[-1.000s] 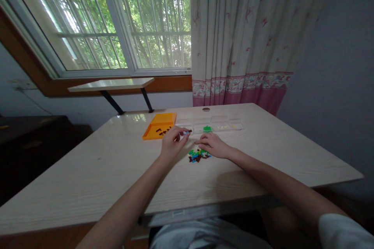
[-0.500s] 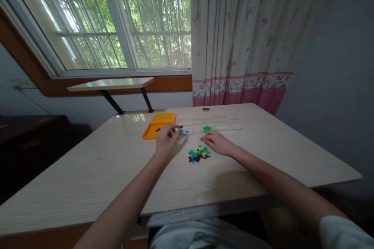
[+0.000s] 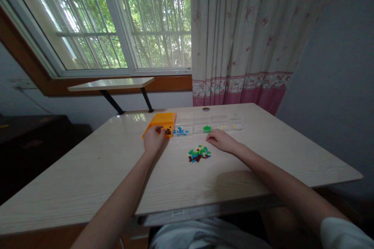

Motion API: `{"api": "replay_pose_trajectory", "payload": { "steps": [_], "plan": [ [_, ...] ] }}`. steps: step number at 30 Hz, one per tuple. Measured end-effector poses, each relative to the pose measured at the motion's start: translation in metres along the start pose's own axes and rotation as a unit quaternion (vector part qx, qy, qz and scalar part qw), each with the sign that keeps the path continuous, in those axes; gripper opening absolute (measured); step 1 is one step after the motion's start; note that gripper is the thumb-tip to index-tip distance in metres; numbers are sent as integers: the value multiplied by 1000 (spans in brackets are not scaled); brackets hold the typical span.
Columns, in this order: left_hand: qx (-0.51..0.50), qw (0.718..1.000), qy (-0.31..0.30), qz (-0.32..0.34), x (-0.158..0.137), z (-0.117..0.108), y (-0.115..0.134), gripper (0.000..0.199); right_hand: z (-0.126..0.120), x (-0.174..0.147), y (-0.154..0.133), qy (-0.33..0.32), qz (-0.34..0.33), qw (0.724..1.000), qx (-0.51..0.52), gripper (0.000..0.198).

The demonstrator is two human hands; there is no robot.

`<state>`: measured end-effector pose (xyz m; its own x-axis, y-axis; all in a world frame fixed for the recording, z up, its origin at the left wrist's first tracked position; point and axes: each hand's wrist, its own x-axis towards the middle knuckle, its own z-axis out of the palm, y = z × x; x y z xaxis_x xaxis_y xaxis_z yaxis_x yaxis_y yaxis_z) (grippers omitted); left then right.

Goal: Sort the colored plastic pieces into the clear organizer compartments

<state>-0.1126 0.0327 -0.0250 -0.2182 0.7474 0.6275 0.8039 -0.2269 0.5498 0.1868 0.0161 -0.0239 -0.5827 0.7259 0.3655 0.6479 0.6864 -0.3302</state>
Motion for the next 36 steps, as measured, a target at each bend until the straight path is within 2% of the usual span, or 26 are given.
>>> {"api": "replay_pose_trajectory", "payload": {
  "steps": [3, 6, 9, 12, 15, 24, 36],
  "plan": [
    [-33, 998, -49, 23, -5, 5, 11, 17, 1, -1, -2, 11, -7, 1000, 5, 12],
    [-94, 980, -167, 56, -16, 12, 32, 20, 3, -1, -9, 35, -25, 999, 29, 8],
    [-156, 935, -306, 91, -32, 17, 56, 23, 4, 0, -20, 57, -58, 995, 64, 9],
    [-222, 895, -373, 107, -42, 18, 74, 26, 5, 1, -31, 78, -87, 989, 89, 10],
    [-272, 882, -376, 84, -44, 17, 80, 28, 7, 1, -37, 98, -101, 985, 96, 12],
    [-306, 880, -363, 23, -43, 21, 76, 29, 9, 1, -36, 143, -99, 983, 54, 14],
    [-307, 873, -379, 4, -43, 17, 79, 26, 5, -1, -37, 125, -114, 986, -5, 14]
  ]
}}
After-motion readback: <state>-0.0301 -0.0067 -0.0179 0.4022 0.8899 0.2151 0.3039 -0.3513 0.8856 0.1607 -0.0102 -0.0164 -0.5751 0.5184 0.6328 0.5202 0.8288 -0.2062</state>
